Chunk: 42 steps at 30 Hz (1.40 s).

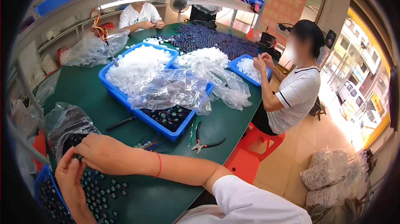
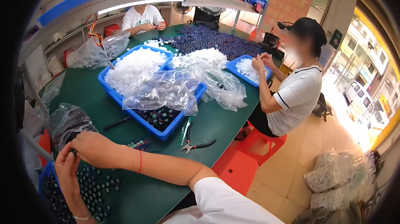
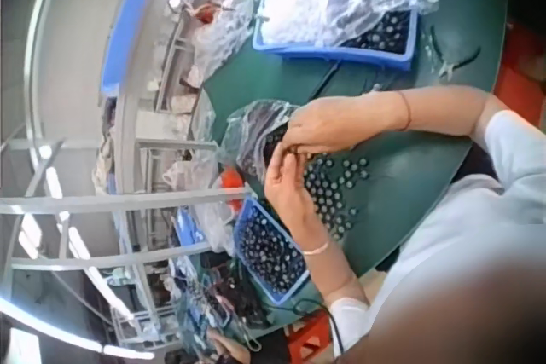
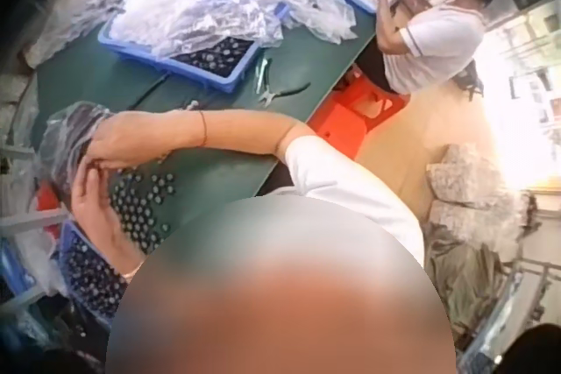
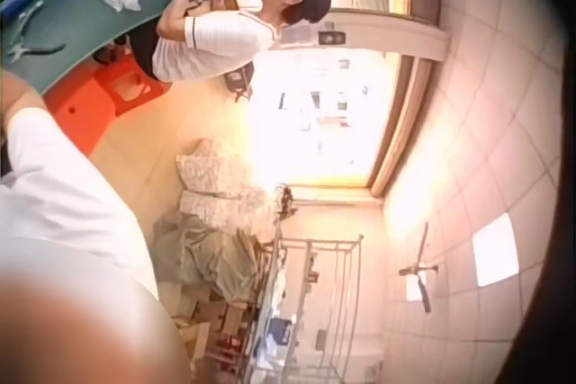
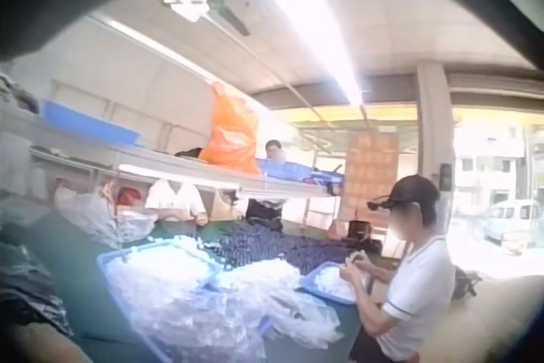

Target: The person assembles small electronic parts by taking circular circuit boards and plastic casings from the table and pressing them together by hand.

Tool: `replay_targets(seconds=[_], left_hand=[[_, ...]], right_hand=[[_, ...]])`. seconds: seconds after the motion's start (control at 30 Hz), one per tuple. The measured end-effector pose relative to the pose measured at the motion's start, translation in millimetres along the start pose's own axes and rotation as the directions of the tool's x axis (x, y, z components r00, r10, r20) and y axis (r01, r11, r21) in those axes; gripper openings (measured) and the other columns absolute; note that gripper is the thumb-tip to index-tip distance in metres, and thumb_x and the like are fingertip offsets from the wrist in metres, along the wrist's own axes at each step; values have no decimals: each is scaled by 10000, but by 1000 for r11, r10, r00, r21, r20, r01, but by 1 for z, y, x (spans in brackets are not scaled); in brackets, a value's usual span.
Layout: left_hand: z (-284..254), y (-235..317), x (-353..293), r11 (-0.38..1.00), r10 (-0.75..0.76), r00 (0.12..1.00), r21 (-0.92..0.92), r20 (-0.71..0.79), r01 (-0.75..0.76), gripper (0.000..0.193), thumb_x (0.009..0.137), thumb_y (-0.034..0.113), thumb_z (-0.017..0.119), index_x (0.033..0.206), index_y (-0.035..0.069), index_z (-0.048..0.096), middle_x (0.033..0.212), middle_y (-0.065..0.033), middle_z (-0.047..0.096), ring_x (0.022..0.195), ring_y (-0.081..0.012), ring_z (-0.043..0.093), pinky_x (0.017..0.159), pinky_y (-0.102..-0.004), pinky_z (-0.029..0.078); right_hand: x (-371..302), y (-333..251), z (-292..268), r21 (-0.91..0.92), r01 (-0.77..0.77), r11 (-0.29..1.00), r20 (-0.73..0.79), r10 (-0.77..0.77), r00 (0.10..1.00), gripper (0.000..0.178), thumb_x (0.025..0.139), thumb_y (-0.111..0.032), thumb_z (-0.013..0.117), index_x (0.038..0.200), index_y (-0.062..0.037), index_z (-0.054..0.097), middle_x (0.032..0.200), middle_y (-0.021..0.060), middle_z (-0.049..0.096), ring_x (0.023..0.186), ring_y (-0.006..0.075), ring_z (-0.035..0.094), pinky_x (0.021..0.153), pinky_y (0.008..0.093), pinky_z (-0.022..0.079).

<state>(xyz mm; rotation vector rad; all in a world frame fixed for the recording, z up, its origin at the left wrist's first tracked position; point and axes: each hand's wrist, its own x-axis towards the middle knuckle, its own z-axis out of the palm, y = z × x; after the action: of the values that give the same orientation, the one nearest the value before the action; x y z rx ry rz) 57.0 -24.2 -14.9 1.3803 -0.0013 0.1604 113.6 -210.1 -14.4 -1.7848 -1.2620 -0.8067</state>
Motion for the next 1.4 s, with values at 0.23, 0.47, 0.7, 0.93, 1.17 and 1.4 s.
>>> replay_targets(seconds=[0.23, 0.47, 0.7, 0.93, 1.17, 1.4], left_hand=[[13, -18, 0, 953, 197, 971, 259, -135, -157, 296, 926, 75, 636, 1199, -38, 621, 1032, -70, 662, 908, -114, 632, 816, -238, 526], [6, -12, 18, 882, 381, 913, 355, -146, -311, 257, 946, 54, 606, 1176, -59, 631, 1056, -102, 678, 944, -137, 643, 831, -261, 531], [14, -31, 84, 898, 189, 976, 421, -111, -126, 256, 858, 80, 667, 1077, -51, 686, 892, -110, 718, 763, -132, 684, 677, -250, 551], [32, -77, 105, 621, 79, 970, 750, 228, -227, 230, 775, 158, 720, 970, 35, 732, 852, -99, 727, 796, -167, 692, 735, -306, 539], [45, -107, 103, 447, -27, 960, 862, 278, -237, 134, 698, 168, 783, 800, 88, 751, 801, -116, 715, 828, -287, 692, 775, -407, 540], [38, -110, 93, 284, 38, 939, 897, 341, -338, 102, 742, 139, 712, 796, 56, 736, 778, -158, 694, 760, -328, 679, 723, -425, 534]], right_hand=[[-8, -5, 6, -102, -69, 992, 23, 72, 997, 151, 763, -97, 635, 853, -13, 547, 775, 124, 563, 758, 301, 578, 668, 383, 480], [6, -3, 4, -210, -48, 977, -29, 42, 999, 118, 765, -92, 576, 859, -21, 572, 758, 137, 590, 726, 306, 619, 631, 386, 494], [17, 3, -71, -240, -308, 921, -136, 282, 950, 125, 826, -95, 662, 928, -31, 628, 825, 149, 656, 768, 328, 651, 654, 413, 519], [17, 13, -70, -247, -330, 911, -103, 314, 944, 143, 818, -101, 691, 936, -35, 643, 825, 131, 677, 729, 306, 668, 626, 388, 527], [19, 11, -69, -258, -397, 881, -49, 398, 916, 141, 821, -114, 691, 932, -38, 648, 841, 137, 684, 744, 320, 669, 639, 396, 526], [17, 17, -62, -245, -359, 900, -31, 363, 931, 139, 820, -108, 694, 930, -39, 644, 842, 141, 684, 744, 324, 666, 638, 395, 520]])
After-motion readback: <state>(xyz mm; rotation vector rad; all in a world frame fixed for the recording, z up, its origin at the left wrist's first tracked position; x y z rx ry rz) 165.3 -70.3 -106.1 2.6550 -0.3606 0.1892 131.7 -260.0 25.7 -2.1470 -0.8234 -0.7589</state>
